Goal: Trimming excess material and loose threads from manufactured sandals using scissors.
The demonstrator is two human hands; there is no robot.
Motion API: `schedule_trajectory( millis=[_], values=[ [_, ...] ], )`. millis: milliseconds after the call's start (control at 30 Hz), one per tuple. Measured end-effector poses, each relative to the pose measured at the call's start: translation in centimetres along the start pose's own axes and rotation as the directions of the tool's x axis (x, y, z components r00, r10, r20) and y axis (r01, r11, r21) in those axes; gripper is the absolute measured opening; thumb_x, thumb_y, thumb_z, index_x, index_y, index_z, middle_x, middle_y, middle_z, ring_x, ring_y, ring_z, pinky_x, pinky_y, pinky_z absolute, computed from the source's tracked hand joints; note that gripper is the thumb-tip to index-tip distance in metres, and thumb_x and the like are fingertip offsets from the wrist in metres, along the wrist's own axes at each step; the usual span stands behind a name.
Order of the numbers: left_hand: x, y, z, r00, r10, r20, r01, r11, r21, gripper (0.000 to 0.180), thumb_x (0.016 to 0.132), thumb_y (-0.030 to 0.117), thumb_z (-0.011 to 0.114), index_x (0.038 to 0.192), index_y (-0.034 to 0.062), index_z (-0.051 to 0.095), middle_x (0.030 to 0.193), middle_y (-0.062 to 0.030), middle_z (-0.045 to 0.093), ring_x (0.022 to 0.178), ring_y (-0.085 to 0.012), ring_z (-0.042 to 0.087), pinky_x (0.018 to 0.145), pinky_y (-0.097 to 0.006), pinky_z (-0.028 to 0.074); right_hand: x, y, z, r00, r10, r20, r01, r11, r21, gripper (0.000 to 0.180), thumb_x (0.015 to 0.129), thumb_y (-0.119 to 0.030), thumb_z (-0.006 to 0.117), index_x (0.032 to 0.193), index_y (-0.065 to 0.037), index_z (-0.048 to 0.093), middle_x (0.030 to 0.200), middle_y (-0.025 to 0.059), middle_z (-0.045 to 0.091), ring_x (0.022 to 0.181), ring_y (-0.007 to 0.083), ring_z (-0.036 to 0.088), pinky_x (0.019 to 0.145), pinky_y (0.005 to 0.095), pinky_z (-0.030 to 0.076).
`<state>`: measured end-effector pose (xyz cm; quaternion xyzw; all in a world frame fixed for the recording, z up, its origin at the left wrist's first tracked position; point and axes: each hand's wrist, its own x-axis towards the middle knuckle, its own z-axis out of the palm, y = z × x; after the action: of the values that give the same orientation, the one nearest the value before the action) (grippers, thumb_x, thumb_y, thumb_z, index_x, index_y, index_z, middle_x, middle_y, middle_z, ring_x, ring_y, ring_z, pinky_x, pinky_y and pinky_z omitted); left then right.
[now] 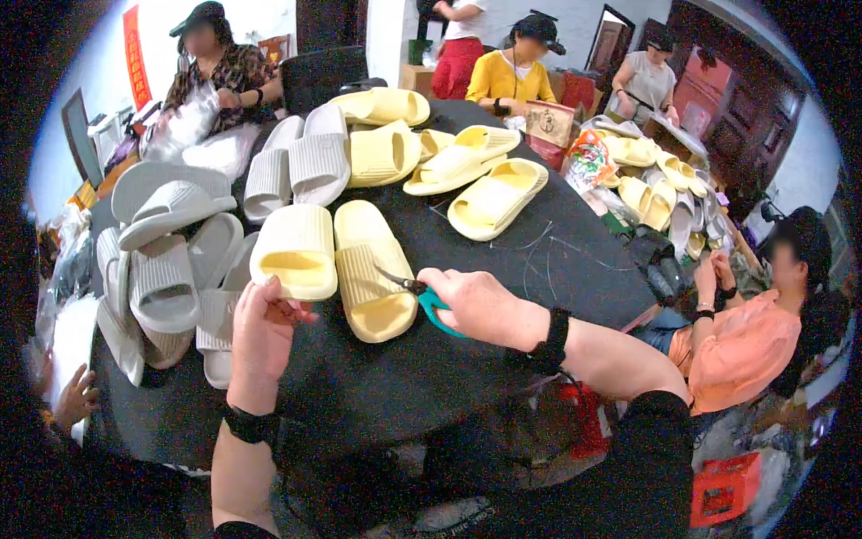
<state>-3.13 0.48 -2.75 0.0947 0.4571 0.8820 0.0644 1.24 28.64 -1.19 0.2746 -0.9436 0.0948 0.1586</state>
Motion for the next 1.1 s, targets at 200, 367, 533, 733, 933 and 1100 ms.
schedule_trajectory(
  millis=[200,367,533,733,933,1100],
  values=[
    [-0.2,-0.9,0.5,0.999,-0.044,0.017,0.045,0.997,-0.06,0.024,0.086,0.013,0.054,0.105,-0.0009,0.049,0.077,-0.0072,0.058,0.069,-0.0178,0.06,0.064,-0.035,0.055,0.7,1.4,0.7,0.854,0.379,0.356,-0.516,0.711,0.479,0.049,0.079,-0.023,0.071,0.115,0.002,0.049,0.07,0.0081,0.061,0.064,0.0155,0.062,0.058,0.0288,0.048],
    [-0.6,-1.0,1.2,0.997,-0.069,-0.03,0.067,0.996,-0.056,0.018,0.085,0.012,0.051,0.096,-0.0018,0.054,0.077,-0.0091,0.057,0.068,-0.0206,0.059,0.062,-0.039,0.054,0.9,1.2,2.0,0.825,0.472,0.311,-0.565,0.707,0.426,0.065,0.068,-0.036,0.077,0.112,0.004,0.051,0.101,0.0216,0.062,0.095,0.0301,0.061,0.083,0.0357,0.047],
    [-0.6,-0.8,0.5,0.996,-0.089,0.025,0.091,0.991,-0.094,0.025,0.084,0.01,0.055,0.105,-0.001,0.048,0.087,-0.01,0.06,0.072,-0.018,0.06,0.065,-0.036,0.055,1.8,0.8,2.8,0.86,0.476,0.184,-0.507,0.757,0.413,0.066,0.07,-0.034,0.076,0.115,0.004,0.047,0.099,0.021,0.061,0.094,0.03,0.061,0.081,0.036,0.047],
    [-0.5,-0.2,1.1,0.992,-0.126,-0.022,0.124,0.988,-0.091,0.026,0.082,0.006,0.051,0.107,-0.0027,0.048,0.095,-0.0132,0.061,0.072,-0.018,0.06,0.065,-0.035,0.055,2.8,0.1,2.7,0.887,0.435,0.152,-0.459,0.803,0.379,0.059,0.072,-0.025,0.073,0.118,0.001,0.046,0.096,0.0218,0.06,0.091,0.0316,0.061,0.079,0.0375,0.047],
    [-0.5,0.0,1.2,0.994,-0.108,0.012,0.108,0.994,-0.034,0.032,0.078,0.003,0.048,0.109,-0.0058,0.048,0.098,-0.0152,0.062,0.078,-0.0212,0.064,0.061,-0.032,0.055,2.5,0.6,3.0,0.914,0.404,0.021,-0.391,0.869,0.303,0.043,0.079,-0.016,0.062,0.116,0.0,0.047,0.091,0.0256,0.062,0.09,0.0394,0.061,0.078,0.0425,0.048],
    [-0.8,0.5,0.7,0.992,-0.12,0.042,0.118,0.991,0.063,0.039,0.072,0.002,0.049,0.11,-0.0071,0.048,0.096,-0.0158,0.062,0.075,-0.0223,0.066,0.057,-0.031,0.055,0.6,2.6,-0.1,0.847,0.531,-0.033,-0.493,0.806,0.327,0.045,0.076,-0.014,0.063,0.116,0.003,0.051,0.096,0.0247,0.062,0.09,0.0329,0.063,0.079,0.0373,0.048]
  ],
)
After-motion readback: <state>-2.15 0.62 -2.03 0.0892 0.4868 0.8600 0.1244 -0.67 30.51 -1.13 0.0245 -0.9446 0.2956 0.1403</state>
